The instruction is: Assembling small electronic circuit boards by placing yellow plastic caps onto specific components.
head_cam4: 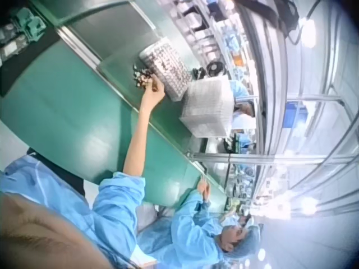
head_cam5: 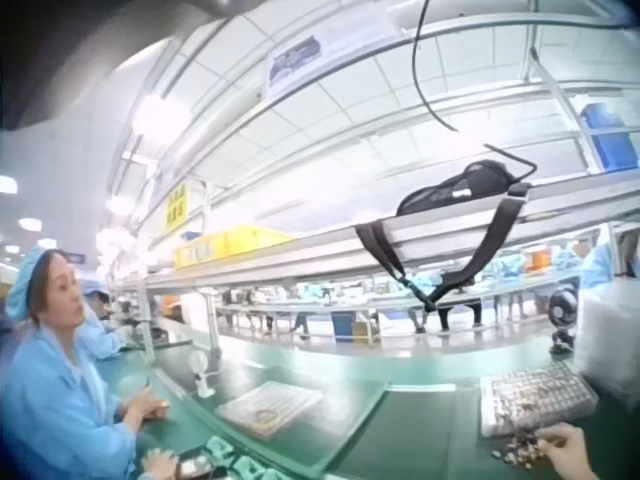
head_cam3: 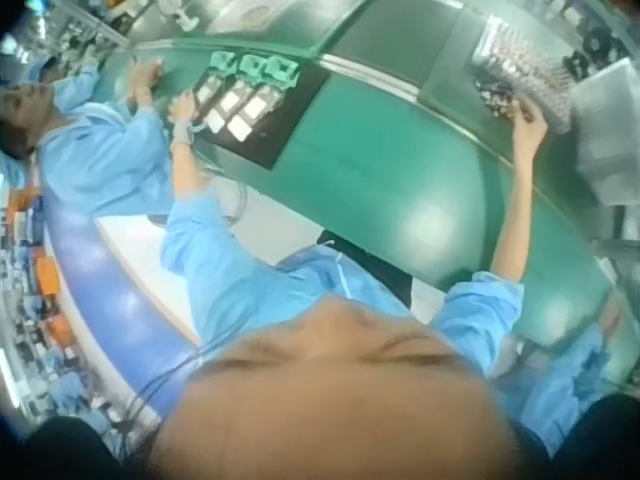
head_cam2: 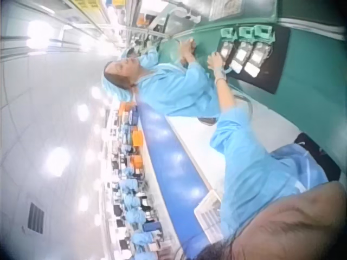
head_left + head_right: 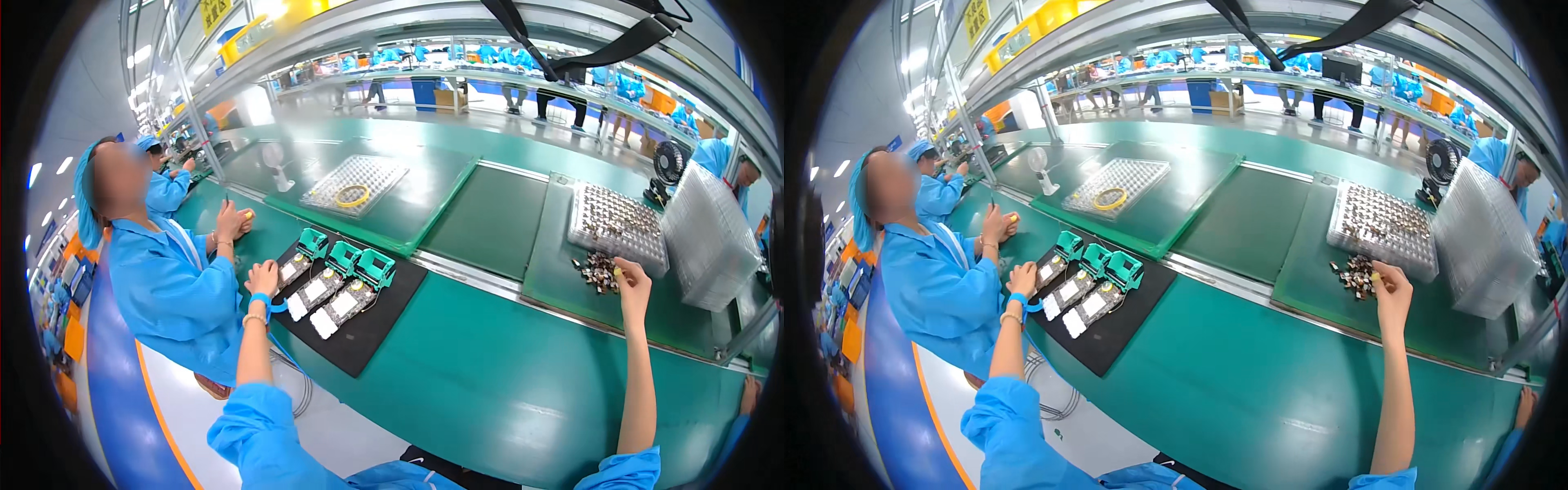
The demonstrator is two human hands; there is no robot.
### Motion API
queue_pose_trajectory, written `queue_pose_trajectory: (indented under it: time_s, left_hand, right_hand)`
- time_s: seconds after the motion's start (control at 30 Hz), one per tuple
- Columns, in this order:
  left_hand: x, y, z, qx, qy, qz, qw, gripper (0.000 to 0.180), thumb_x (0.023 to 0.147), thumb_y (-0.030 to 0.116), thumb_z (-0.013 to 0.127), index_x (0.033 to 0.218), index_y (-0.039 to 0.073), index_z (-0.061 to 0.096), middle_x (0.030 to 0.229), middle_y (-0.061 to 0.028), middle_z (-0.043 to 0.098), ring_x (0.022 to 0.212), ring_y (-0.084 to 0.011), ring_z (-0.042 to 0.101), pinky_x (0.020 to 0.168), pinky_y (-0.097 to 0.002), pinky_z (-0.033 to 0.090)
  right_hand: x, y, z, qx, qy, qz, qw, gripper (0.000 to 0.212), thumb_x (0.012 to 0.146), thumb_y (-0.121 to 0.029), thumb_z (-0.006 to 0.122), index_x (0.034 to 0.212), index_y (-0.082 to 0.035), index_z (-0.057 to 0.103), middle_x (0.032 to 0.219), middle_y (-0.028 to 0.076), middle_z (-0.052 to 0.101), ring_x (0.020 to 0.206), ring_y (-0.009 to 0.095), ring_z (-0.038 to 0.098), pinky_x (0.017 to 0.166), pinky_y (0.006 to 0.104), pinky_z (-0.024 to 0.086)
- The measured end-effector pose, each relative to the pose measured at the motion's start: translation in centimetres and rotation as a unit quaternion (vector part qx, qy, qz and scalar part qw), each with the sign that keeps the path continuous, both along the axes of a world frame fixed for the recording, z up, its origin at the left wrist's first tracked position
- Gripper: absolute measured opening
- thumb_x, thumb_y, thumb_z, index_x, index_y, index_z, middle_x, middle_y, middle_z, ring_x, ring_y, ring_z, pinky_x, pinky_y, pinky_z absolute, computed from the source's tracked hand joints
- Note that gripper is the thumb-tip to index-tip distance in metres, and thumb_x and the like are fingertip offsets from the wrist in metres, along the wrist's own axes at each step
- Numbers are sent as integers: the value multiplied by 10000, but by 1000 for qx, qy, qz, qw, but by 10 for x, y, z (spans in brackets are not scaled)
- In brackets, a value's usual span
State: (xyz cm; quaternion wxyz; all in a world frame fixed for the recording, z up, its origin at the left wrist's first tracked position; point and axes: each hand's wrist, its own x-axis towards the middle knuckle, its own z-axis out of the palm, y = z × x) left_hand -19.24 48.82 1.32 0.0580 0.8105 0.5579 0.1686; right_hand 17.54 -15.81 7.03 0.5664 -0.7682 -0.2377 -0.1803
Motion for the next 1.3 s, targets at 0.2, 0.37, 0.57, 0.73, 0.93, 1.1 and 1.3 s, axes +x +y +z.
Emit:
queue_pose_trajectory:
  time_s: [0.2, 0.37, 0.57, 0.73, 0.93, 1.1, 1.3]
  left_hand:
    - [-11, -77, -23, 68, -106, -130, 984, 282, 828, 191, 507, 1086, 166, 616, 1020, -116, 516, 994, -325, 471, 878, -430, 406]
    - [13, -210, -12, 47, -98, -216, 970, 342, 855, 244, 528, 1173, 123, 559, 1081, -142, 482, 1024, -318, 455, 878, -454, 378]
    - [26, -381, 27, 7, -26, -398, 917, 514, 883, 364, 542, 1326, 116, 462, 1159, -214, 439, 1073, -352, 432, 875, -470, 373]
    - [68, -442, 27, 98, -84, -453, 882, 574, 784, 481, 635, 1140, 47, 514, 1103, -152, 473, 1052, -309, 435, 870, -428, 330]
    - [129, -425, 40, -208, -80, -488, 844, 556, 697, 389, 752, 1010, -7, 519, 960, -125, 568, 926, -271, 552, 791, -399, 425]
    - [163, -395, 40, -406, -100, -538, 732, 454, 717, 287, 727, 1009, -32, 589, 910, -158, 654, 848, -242, 645, 758, -327, 493]
    - [151, -400, 45, -362, -203, -555, 721, 356, 749, 254, 699, 931, -23, 568, 818, -126, 632, 750, -201, 606, 691, -331, 477]
  right_hand:
    - [-43, 17, 37, 73, 105, 92, 987, 154, 847, -54, 606, 989, -16, 650, 916, 31, 665, 833, 83, 579, 724, 217, 429]
    - [-85, 1, 64, 116, 141, 164, 969, 164, 829, 13, 568, 980, -15, 627, 926, 62, 664, 897, 114, 599, 801, 253, 443]
    - [-117, -11, 66, 71, 121, 195, 971, 155, 831, 29, 586, 968, -4, 649, 934, 70, 668, 903, 121, 613, 828, 266, 464]
    - [-134, 10, 54, 33, 129, 227, 965, 166, 793, 48, 593, 942, 14, 657, 945, 79, 666, 857, 121, 620, 775, 254, 487]
    - [-150, 44, 31, -95, 98, 209, 968, 179, 795, -82, 641, 961, -35, 688, 879, 50, 693, 791, 92, 622, 678, 245, 461]
    - [-145, 68, 12, -128, 63, 164, 976, 153, 783, -91, 641, 918, -45, 695, 802, 19, 680, 709, 72, 574, 572, 239, 387]
    - [-153, 70, 12, -109, 62, 169, 978, 149, 776, -65, 653, 914, -9, 652, 751, 96, 648, 680, 176, 596, 651, 307, 467]
